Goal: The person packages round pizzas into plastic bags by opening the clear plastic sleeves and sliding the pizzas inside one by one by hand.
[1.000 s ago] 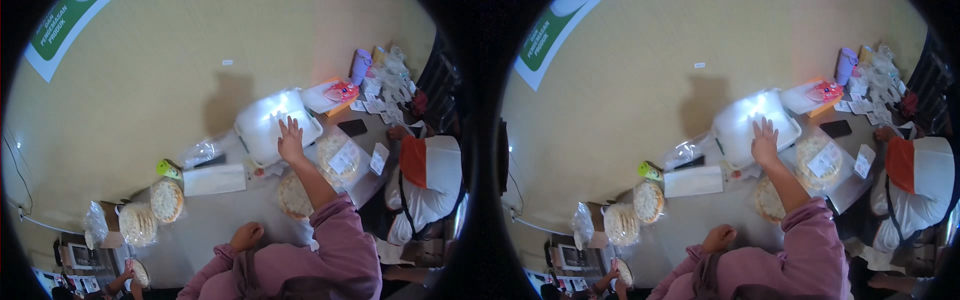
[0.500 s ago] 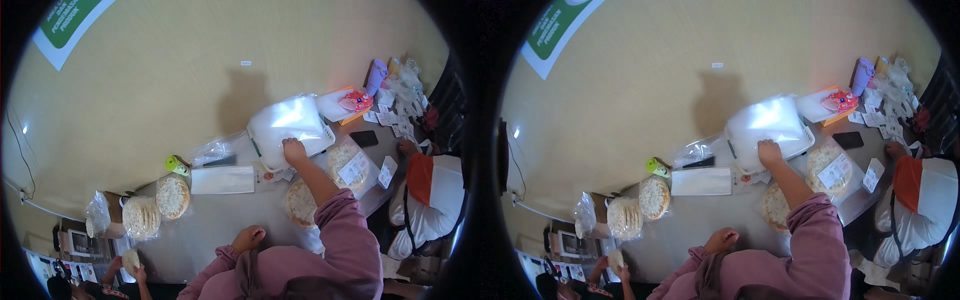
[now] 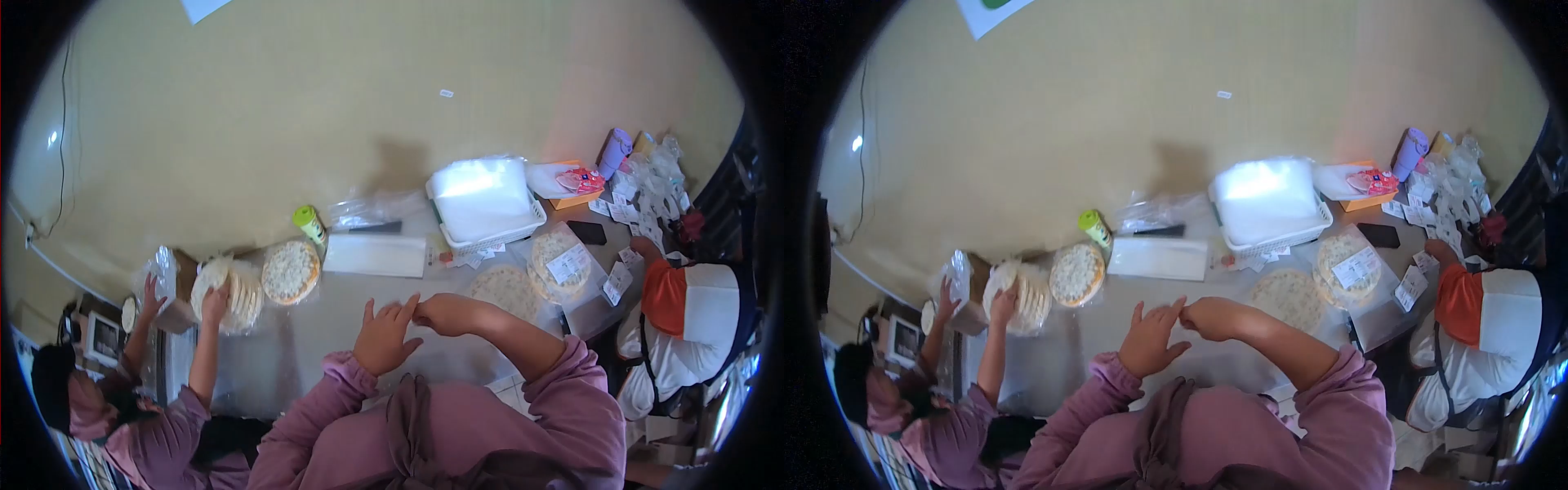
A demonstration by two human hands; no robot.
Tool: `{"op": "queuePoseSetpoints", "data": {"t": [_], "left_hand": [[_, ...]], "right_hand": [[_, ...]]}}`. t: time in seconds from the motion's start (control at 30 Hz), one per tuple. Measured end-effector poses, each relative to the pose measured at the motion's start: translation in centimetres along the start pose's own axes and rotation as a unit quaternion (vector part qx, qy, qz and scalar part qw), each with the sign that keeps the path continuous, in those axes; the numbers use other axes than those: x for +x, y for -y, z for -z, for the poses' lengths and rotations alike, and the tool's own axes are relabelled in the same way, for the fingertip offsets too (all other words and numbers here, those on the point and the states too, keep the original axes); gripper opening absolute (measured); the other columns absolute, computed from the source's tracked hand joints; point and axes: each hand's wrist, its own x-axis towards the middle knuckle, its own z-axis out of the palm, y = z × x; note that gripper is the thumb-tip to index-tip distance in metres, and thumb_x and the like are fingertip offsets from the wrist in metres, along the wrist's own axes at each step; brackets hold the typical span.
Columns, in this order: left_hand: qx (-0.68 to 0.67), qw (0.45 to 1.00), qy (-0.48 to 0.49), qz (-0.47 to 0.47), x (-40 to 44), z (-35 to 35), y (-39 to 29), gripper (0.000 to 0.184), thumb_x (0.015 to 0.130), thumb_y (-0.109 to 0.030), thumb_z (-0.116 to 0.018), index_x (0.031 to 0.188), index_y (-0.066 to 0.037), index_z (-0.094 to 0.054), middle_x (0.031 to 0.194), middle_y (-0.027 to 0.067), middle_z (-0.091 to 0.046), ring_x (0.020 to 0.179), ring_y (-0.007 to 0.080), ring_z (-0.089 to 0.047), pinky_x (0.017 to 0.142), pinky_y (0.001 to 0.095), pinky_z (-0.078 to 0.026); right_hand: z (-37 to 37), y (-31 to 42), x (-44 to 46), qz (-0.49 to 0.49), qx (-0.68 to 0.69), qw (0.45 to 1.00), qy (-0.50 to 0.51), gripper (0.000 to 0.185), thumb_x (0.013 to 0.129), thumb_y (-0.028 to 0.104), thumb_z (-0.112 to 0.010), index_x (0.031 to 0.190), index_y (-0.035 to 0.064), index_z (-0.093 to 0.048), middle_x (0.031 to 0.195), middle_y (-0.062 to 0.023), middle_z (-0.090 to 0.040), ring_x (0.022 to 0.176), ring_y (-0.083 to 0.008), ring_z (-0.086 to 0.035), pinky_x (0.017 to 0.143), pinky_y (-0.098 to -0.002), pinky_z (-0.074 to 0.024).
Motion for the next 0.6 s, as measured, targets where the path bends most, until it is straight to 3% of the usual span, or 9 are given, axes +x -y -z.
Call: {"op": "queuePoseSetpoints", "data": {"t": [0.03, 0.07, 0.13, 0.17, 0.23, 0.3, 0.37, 0.43, 0.6], "left_hand": [[-0.049, 0.994, 0.094, 0.013, -0.7, -0.1, 0.5, 0.050, 0.078, -0.020, -0.063, 0.122, -0.005, -0.044, 0.100, 0.0104, -0.062, 0.093, 0.0276, -0.060, 0.089, 0.0376, -0.041], [-0.056, 0.994, 0.093, 0.020, -1.3, -0.1, 1.1, 0.050, 0.078, -0.020, -0.063, 0.122, -0.005, -0.044, 0.100, 0.0104, -0.062, 0.093, 0.0276, -0.060, 0.089, 0.0376, -0.041], [-0.197, 0.972, 0.114, 0.060, -3.0, 0.3, 2.5, 0.022, 0.081, -0.018, -0.061, 0.097, -0.003, -0.061, 0.073, 0.0057, -0.064, 0.071, 0.0196, -0.063, 0.072, 0.0297, -0.046], [-0.201, 0.970, 0.116, 0.064, -4.1, 0.5, 3.0, 0.022, 0.081, -0.018, -0.061, 0.097, -0.003, -0.061, 0.073, 0.0057, -0.064, 0.071, 0.0196, -0.063, 0.072, 0.0297, -0.046], [-0.329, 0.939, -0.001, 0.100, -6.3, 1.4, 4.0, 0.018, 0.080, -0.018, -0.062, 0.077, 0.000, -0.063, 0.067, 0.0112, -0.061, 0.060, 0.0200, -0.060, 0.057, 0.0287, -0.046], [-0.316, 0.941, 0.013, 0.117, -8.5, 2.4, 4.9, 0.015, 0.081, -0.015, -0.061, 0.081, 0.000, -0.062, 0.068, 0.0093, -0.062, 0.062, 0.0155, -0.059, 0.060, 0.0259, -0.045], [-0.397, 0.903, -0.034, 0.163, -11.0, 2.5, 5.8, 0.011, 0.081, -0.012, -0.063, 0.082, -0.001, -0.062, 0.070, 0.0067, -0.063, 0.065, 0.0116, -0.058, 0.061, 0.0257, -0.045], [-0.403, 0.896, -0.068, 0.172, -13.3, 2.8, 6.0, 0.011, 0.080, -0.011, -0.064, 0.082, -0.001, -0.061, 0.070, 0.0051, -0.062, 0.066, 0.0102, -0.057, 0.062, 0.0251, -0.044], [-0.425, 0.876, -0.104, 0.204, -19.0, 2.5, 7.0, 0.014, 0.078, -0.011, -0.068, 0.078, -0.001, -0.058, 0.071, 0.0027, -0.060, 0.068, 0.0081, -0.053, 0.063, 0.0234, -0.043]], "right_hand": [[-0.4, 1.3, -0.4, 0.041, 0.058, 0.997, 0.010, 0.017, 0.079, 0.012, -0.054, 0.093, 0.0035, -0.059, 0.085, -0.0199, -0.062, 0.083, -0.0374, -0.058, 0.071, -0.0448, -0.0441], [-0.4, 2.1, -0.7, 0.034, 0.059, 0.998, 0.008, 0.019, 0.079, 0.018, -0.058, 0.091, 0.0037, -0.061, 0.084, -0.0192, -0.063, 0.082, -0.0358, -0.059, 0.071, -0.0422, -0.0444], [0.5, 3.4, -1.7, 0.004, 0.090, 0.996, -0.001, 0.023, 0.079, 0.021, -0.060, 0.096, 0.0046, -0.061, 0.083, -0.0177, -0.062, 0.079, -0.0321, -0.060, 0.071, -0.0394, -0.0450], [0.9, 3.7, -2.3, -0.027, 0.121, 0.992, -0.018, 0.028, 0.080, 0.025, -0.063, 0.100, 0.0055, -0.061, 0.081, -0.0162, -0.062, 0.076, -0.0285, -0.060, 0.071, -0.0365, -0.0455], [1.3, 3.5, -3.9, -0.006, 0.059, 0.989, -0.136, 0.031, 0.079, 0.024, -0.066, 0.100, 0.0026, -0.060, 0.080, -0.0105, -0.063, 0.072, -0.0205, -0.059, 0.067, -0.0302, -0.0460], [0.7, 2.8, -4.8, -0.034, 0.154, 0.977, -0.146, 0.028, 0.079, 0.020, -0.066, 0.098, 0.0005, -0.060, 0.081, -0.0081, -0.063, 0.071, -0.0172, -0.059, 0.065, -0.0278, -0.0459], [-0.4, 2.5, -4.6, -0.060, 0.248, 0.955, -0.151, 0.024, 0.079, 0.016, -0.066, 0.095, -0.0015, -0.060, 0.082, -0.0057, -0.063, 0.070, -0.0139, -0.058, 0.064, -0.0254, -0.0459], [-2.3, 2.9, -4.2, -0.019, 0.432, 0.894, -0.117, 0.018, 0.079, 0.010, -0.067, 0.089, -0.0033, -0.060, 0.080, -0.0020, -0.062, 0.066, -0.0083, -0.056, 0.063, -0.0224, -0.0456], [-4.2, 7.9, -2.4, -0.036, 0.421, 0.902, -0.086, 0.014, 0.075, 0.011, -0.071, 0.076, 0.0012, -0.061, 0.065, 0.0005, -0.057, 0.059, -0.0068, -0.051, 0.057, -0.0226, -0.0442]]}}
